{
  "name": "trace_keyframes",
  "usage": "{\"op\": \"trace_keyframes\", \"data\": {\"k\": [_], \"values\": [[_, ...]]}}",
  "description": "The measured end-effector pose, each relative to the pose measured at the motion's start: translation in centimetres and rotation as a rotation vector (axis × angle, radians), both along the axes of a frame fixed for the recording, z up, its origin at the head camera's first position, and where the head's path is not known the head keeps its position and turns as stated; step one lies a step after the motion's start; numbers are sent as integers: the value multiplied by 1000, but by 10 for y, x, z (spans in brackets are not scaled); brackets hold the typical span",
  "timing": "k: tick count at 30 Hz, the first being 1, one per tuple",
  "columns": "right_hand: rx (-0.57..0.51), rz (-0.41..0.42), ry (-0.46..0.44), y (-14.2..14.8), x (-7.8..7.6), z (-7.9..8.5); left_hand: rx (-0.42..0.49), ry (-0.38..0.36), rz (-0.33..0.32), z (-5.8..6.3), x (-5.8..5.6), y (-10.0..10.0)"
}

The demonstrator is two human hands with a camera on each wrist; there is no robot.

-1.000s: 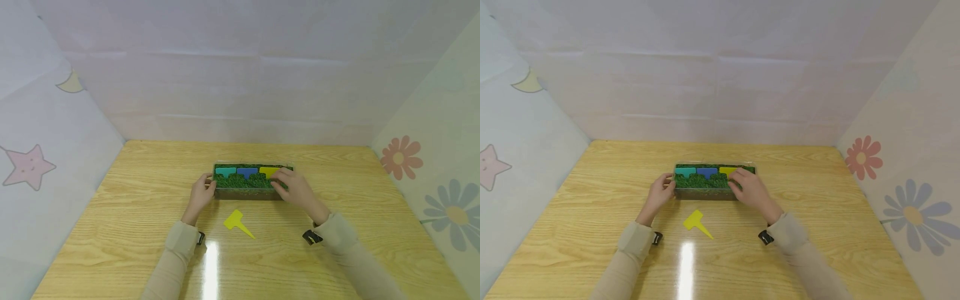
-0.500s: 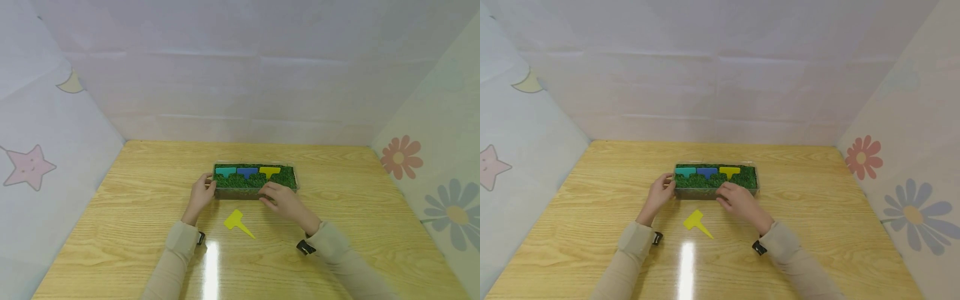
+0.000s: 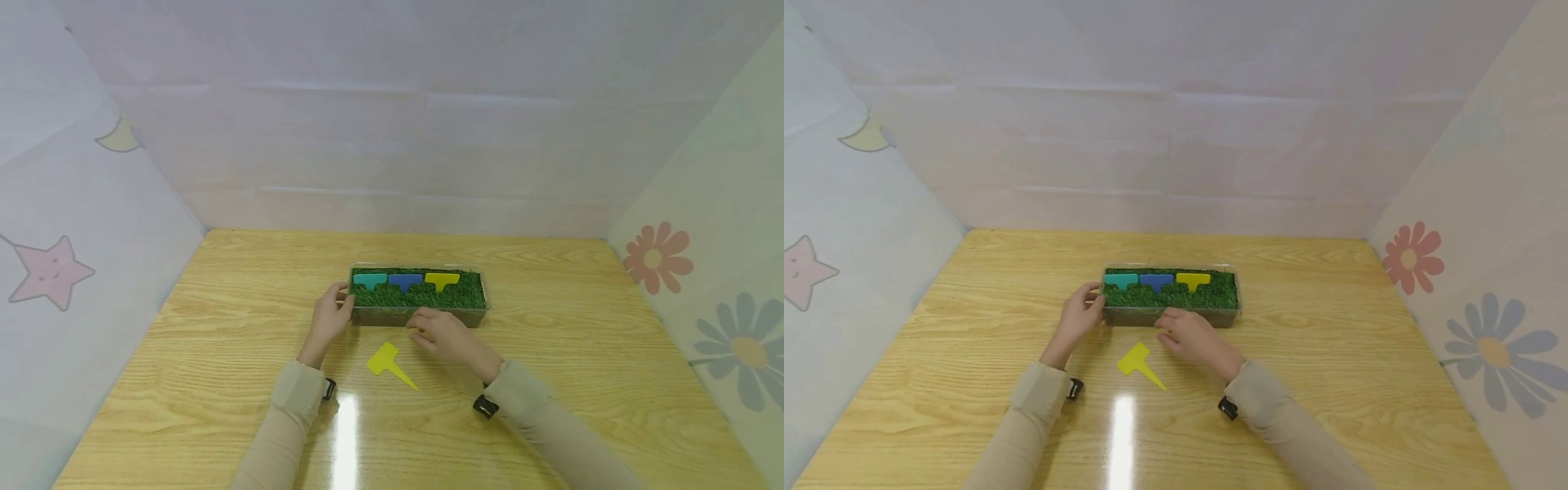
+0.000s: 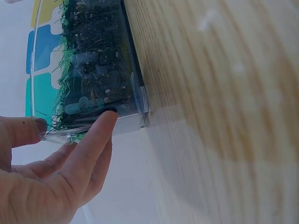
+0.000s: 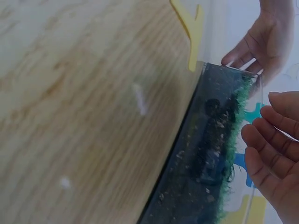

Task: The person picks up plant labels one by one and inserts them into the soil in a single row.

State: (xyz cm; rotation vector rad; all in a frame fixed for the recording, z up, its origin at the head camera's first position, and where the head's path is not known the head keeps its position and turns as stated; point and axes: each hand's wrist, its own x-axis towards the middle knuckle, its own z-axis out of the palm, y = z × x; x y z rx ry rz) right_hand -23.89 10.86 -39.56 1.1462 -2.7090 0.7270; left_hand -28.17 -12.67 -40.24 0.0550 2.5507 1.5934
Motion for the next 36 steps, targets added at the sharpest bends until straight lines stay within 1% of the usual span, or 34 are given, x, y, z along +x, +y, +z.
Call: {"op": "trace_keyframes", "data": {"k": [9,12,17,24,28,32,36], "values": [[45,40,-56,-13,-3,-6,-1,-2,3,-1,0,1],[77,52,-105,-18,-5,-9,6,-1,1,0,0,1],[174,52,-185,-26,-10,-12,13,6,-1,1,0,1],[323,26,-287,-36,-11,-14,14,4,-4,2,1,0],[376,17,-272,-40,-11,-16,14,4,-6,2,1,-1],[414,25,-222,-42,-11,-19,12,3,-8,2,2,-1],[424,37,-191,-43,-12,-21,16,-3,-5,1,2,0]]}}
